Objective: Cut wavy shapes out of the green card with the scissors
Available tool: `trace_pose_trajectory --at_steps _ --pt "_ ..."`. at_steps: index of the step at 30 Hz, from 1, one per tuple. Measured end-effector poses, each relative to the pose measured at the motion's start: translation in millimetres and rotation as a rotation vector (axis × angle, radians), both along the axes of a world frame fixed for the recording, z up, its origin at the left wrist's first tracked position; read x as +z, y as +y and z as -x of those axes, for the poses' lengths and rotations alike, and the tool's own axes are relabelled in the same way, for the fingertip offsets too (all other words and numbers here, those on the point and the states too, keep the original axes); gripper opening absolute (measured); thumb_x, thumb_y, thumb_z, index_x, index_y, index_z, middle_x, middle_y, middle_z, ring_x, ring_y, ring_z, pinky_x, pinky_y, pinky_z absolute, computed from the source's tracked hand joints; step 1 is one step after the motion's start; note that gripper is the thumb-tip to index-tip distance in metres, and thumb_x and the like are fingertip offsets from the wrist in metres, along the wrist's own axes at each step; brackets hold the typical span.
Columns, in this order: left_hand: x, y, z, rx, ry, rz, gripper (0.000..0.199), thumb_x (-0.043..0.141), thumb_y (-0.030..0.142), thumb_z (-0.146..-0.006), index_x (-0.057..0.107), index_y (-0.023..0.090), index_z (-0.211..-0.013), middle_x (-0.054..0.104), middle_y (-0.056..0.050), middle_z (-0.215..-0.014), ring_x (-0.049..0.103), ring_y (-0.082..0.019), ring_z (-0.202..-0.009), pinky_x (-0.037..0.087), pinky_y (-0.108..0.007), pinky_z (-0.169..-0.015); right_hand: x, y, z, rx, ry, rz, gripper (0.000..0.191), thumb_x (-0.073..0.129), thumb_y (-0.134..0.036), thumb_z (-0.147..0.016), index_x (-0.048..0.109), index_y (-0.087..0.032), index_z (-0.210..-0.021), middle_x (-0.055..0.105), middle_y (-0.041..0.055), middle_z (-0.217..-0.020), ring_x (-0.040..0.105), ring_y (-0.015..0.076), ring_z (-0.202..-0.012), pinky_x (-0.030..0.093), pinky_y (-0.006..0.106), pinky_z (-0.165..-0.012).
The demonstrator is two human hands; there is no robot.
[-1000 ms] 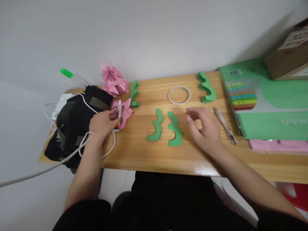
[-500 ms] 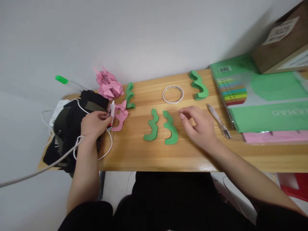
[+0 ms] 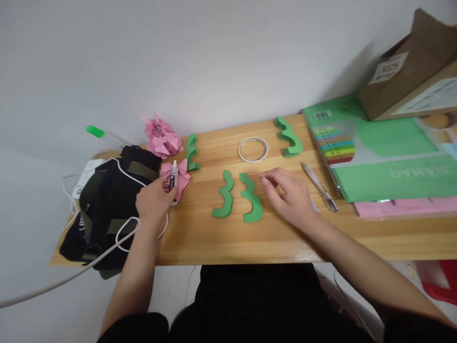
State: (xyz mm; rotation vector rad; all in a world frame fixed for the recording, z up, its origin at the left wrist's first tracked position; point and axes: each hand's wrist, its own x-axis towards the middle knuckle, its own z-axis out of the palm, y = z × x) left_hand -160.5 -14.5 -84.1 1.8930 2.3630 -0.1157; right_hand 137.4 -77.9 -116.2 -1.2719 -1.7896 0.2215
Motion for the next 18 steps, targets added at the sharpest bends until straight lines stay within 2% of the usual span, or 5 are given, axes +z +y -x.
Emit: trace_pose_trajectory --at_steps 10,15,18 --pt "7.5 -4 -15 0.020 0.133 0.041 0.036 0.049 0.041 -0.084 0.065 0.018 -0.106 0.071 -0.017 -0.106 0.066 -0.038 -0.101 0.050 -0.045 -0.079 0.1 -1 1 -0.024 -0.020 0.038 0.014 0.049 -0.019 -0.090 0.062 -0.020 -0.084 0.070 0.0043 -0.074 0.062 0.0155 -0.060 0.047 0.027 -0.056" --pt "15.4 -23 -13 0.043 0.128 -0.056 0.039 0.040 0.043 -0.089 0.064 0.019 -0.109 0.071 -0.016 -0.106 0.066 -0.037 -0.098 0.050 -0.045 -0.077 0.7 -1 0 -0.018 -0.014 0.026 0.014 0.050 -0.017 -0.089 0.061 -0.019 -0.081 0.070 0.0041 -0.072 0.062 0.0152 -0.060 0.046 0.026 -0.054" --pt "15.8 -36 -9 0.065 0.210 0.061 0.046 0.032 0.043 -0.092 0.063 0.016 -0.114 0.069 -0.021 -0.105 0.067 -0.041 -0.092 0.050 -0.049 -0.073 0.0 -1 0 -0.017 -0.013 0.020 0.013 0.051 -0.017 -0.089 0.062 -0.018 -0.082 0.070 0.0042 -0.071 0.063 0.0154 -0.060 0.045 0.025 -0.052"
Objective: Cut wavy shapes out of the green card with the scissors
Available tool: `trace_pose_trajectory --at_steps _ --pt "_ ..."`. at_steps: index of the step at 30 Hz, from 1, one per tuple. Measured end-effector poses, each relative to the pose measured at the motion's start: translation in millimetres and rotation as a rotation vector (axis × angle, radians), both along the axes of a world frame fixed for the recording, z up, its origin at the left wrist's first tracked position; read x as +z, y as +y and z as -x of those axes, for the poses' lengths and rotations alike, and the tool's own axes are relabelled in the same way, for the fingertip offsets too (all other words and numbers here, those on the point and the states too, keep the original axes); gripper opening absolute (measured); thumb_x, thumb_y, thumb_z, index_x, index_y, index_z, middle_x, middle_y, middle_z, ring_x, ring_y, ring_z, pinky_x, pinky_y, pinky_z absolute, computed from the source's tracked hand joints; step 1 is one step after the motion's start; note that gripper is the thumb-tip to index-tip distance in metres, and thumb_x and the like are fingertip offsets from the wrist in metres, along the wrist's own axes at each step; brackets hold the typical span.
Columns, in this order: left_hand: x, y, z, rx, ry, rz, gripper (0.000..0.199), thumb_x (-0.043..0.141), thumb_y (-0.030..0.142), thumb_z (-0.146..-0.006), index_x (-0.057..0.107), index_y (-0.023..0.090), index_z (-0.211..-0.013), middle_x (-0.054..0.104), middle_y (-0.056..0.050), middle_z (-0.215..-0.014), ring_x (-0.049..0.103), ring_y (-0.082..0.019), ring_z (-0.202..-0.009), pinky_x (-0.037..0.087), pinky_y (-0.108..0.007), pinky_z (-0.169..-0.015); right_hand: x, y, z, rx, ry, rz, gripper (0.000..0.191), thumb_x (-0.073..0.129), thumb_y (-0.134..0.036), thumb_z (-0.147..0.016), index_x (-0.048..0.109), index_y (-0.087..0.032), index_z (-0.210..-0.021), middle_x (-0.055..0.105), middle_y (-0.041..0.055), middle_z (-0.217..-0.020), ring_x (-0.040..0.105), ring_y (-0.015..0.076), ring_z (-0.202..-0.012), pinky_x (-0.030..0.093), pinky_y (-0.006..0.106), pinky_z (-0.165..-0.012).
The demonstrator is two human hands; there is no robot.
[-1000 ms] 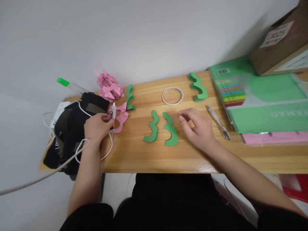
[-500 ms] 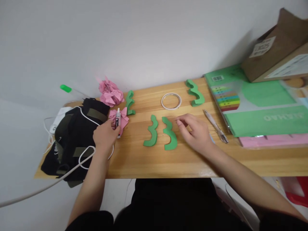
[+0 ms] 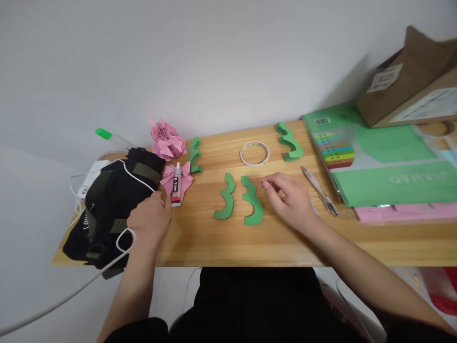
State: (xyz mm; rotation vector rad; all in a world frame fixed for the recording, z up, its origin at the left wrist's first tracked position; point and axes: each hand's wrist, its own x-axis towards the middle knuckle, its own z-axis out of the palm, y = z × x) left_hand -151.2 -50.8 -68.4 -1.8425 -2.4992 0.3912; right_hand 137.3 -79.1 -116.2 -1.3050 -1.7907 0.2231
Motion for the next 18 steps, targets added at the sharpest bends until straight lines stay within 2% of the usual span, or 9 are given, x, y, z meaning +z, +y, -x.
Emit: trace_pose_trajectory --at_steps 2,6,9,13,18 --pt "-3.1 -5 3 -0.036 0.030 0.076 0.047 0.031 0.041 -0.092 0.060 0.014 -0.118 0.068 -0.024 -0.105 0.068 -0.041 -0.090 0.050 -0.050 -0.072 -0.4 -1 0 0.002 0.005 0.009 0.014 0.051 -0.017 -0.089 0.062 -0.019 -0.082 0.070 0.0042 -0.072 0.063 0.0154 -0.060 0.045 0.025 -0.051" --pt "-9.3 -5 7 -0.085 0.033 0.117 0.042 0.032 0.033 -0.092 0.055 0.012 -0.120 0.068 -0.024 -0.105 0.069 -0.039 -0.090 0.051 -0.046 -0.073 -0.6 -2 1 0.017 0.019 0.039 0.014 0.050 -0.017 -0.089 0.062 -0.019 -0.083 0.070 0.0047 -0.074 0.063 0.0155 -0.061 0.044 0.025 -0.049" --pt "-8.8 -3 7 -0.069 -0.041 0.087 0.039 0.033 0.030 -0.091 0.054 0.013 -0.119 0.069 -0.021 -0.106 0.068 -0.038 -0.094 0.050 -0.045 -0.075 -1.0 -2 1 0.019 0.028 0.044 0.014 0.050 -0.016 -0.088 0.063 -0.018 -0.082 0.070 0.0051 -0.074 0.062 0.0151 -0.060 0.044 0.024 -0.049" --pt "-6.7 1 5 -0.065 -0.202 -0.034 0.038 0.040 0.028 -0.088 0.054 0.016 -0.121 0.071 -0.014 -0.102 0.067 -0.033 -0.100 0.049 -0.042 -0.083 -2.1 0 0 0.005 0.041 0.067 0.015 0.050 -0.018 -0.088 0.064 -0.019 -0.082 0.070 0.0049 -0.073 0.061 0.0154 -0.058 0.045 0.025 -0.050" --pt "-10.3 7 3 -0.091 -0.220 -0.041 0.043 0.042 0.037 -0.088 0.053 0.018 -0.125 0.071 -0.012 -0.099 0.067 -0.033 -0.099 0.049 -0.041 -0.081 -2.2 1 0 0.002 0.029 0.079 0.015 0.050 -0.019 -0.087 0.064 -0.019 -0.080 0.070 0.0046 -0.072 0.061 0.0158 -0.058 0.045 0.025 -0.050"
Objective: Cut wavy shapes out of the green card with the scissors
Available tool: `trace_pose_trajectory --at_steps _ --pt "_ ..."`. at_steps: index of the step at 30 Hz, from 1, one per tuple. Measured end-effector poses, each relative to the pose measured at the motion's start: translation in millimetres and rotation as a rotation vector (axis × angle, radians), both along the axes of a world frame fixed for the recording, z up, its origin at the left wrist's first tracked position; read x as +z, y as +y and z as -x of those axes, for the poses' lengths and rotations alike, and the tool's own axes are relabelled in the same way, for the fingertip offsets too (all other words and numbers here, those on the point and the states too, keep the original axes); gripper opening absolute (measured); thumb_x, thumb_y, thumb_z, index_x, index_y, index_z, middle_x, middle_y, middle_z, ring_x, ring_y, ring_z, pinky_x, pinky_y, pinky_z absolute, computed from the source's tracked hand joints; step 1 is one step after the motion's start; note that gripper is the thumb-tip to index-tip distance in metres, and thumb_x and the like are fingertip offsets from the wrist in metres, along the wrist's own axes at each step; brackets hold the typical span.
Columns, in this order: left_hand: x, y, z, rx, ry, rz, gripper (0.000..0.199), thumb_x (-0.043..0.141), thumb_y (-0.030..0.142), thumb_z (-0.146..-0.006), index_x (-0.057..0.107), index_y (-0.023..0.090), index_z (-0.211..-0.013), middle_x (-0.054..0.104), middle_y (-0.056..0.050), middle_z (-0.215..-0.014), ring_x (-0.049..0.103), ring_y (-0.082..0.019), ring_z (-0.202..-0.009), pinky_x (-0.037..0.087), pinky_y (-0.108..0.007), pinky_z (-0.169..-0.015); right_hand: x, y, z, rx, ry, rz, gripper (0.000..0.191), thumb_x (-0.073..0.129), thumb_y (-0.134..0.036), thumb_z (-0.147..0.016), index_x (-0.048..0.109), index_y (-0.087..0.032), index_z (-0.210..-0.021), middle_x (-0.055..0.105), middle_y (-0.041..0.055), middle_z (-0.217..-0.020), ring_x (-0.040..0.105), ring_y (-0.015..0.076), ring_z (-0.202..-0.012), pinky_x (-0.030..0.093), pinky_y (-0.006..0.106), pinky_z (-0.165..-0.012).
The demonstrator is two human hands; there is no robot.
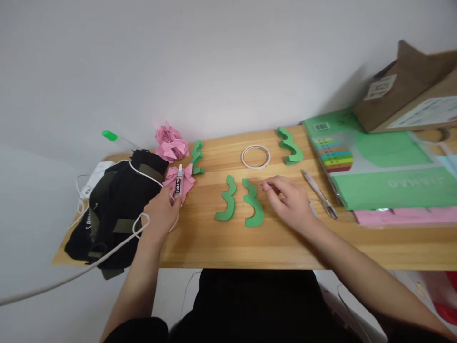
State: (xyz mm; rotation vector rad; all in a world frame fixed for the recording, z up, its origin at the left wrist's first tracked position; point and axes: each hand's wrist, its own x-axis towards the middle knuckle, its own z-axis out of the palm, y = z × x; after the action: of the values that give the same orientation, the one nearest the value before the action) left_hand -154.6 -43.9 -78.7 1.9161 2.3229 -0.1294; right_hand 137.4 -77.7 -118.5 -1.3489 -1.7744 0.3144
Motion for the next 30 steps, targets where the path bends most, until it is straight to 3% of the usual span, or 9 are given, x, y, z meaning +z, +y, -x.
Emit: trace_pose_trajectory --at_steps 5,9,14,17,19,25,30 --pt "-1.6 0 0 -0.042 0.008 -0.040 0.044 0.043 0.039 -0.088 0.054 0.017 -0.125 0.070 -0.012 -0.100 0.066 -0.033 -0.098 0.049 -0.039 -0.078 0.0 0 1 0.004 -0.002 -0.017 0.017 0.049 -0.019 -0.087 0.063 -0.019 -0.078 0.069 0.0042 -0.068 0.061 0.0159 -0.056 0.044 0.026 -0.051" --pt "-6.4 0 -9 -0.110 -0.011 -0.115 0.039 0.044 0.037 -0.090 0.056 0.020 -0.122 0.069 -0.010 -0.101 0.066 -0.030 -0.096 0.049 -0.036 -0.075 -5.7 3 0 -0.055 0.005 0.083 0.016 0.049 -0.023 -0.086 0.064 -0.019 -0.080 0.071 0.0062 -0.073 0.063 0.0189 -0.061 0.046 0.029 -0.056" --pt "-22.9 6 -39 -0.518 -0.093 -0.266 0.037 0.043 0.035 -0.093 0.058 0.013 -0.119 0.062 -0.015 -0.115 0.061 -0.028 -0.106 0.049 -0.037 -0.086 -15.1 11 -1 -0.124 -0.025 0.186 0.016 0.048 -0.020 -0.085 0.064 -0.017 -0.088 0.072 0.0091 -0.082 0.062 0.0186 -0.062 0.046 0.030 -0.058" --pt "-28.7 10 -62 -0.779 -0.145 -0.246 0.036 0.044 0.036 -0.094 0.059 0.014 -0.117 0.061 -0.015 -0.118 0.057 -0.028 -0.112 0.046 -0.039 -0.096 -14.1 14 2 -0.126 -0.089 0.259 0.015 0.049 -0.017 -0.083 0.064 -0.017 -0.087 0.072 0.0087 -0.083 0.064 0.0187 -0.068 0.046 0.028 -0.062" --pt "-32.0 13 -73 -0.887 -0.147 -0.218 0.037 0.044 0.038 -0.093 0.060 0.014 -0.117 0.060 -0.017 -0.121 0.056 -0.030 -0.114 0.045 -0.042 -0.099 -12.4 15 6 -0.127 -0.141 0.307 0.014 0.051 -0.017 -0.084 0.065 -0.017 -0.087 0.072 0.0080 -0.086 0.065 0.0186 -0.076 0.046 0.027 -0.067" --pt "-60.1 32 -76 -0.919 -0.282 -0.222 0.043 0.039 0.039 -0.092 0.058 0.014 -0.121 0.051 -0.019 -0.139 0.047 -0.033 -0.131 0.037 -0.049 -0.109 -11.9 17 11 -0.162 -0.268 0.436 0.018 0.050 -0.024 -0.089 0.067 -0.018 -0.087 0.075 0.0075 -0.089 0.067 0.0200 -0.081 0.041 0.027 -0.064" --pt "-72.6 38 -74 -0.914 -0.317 -0.179 0.056 0.031 0.041 -0.092 0.056 0.005 -0.125 0.051 -0.022 -0.140 0.046 -0.034 -0.132 0.036 -0.050 -0.110 -11.2 19 11 -0.139 -0.316 0.496 0.030 0.046 -0.033 -0.093 0.069 -0.018 -0.081 0.075 0.0085 -0.083 0.067 0.0217 -0.076 0.036 0.029 -0.059"
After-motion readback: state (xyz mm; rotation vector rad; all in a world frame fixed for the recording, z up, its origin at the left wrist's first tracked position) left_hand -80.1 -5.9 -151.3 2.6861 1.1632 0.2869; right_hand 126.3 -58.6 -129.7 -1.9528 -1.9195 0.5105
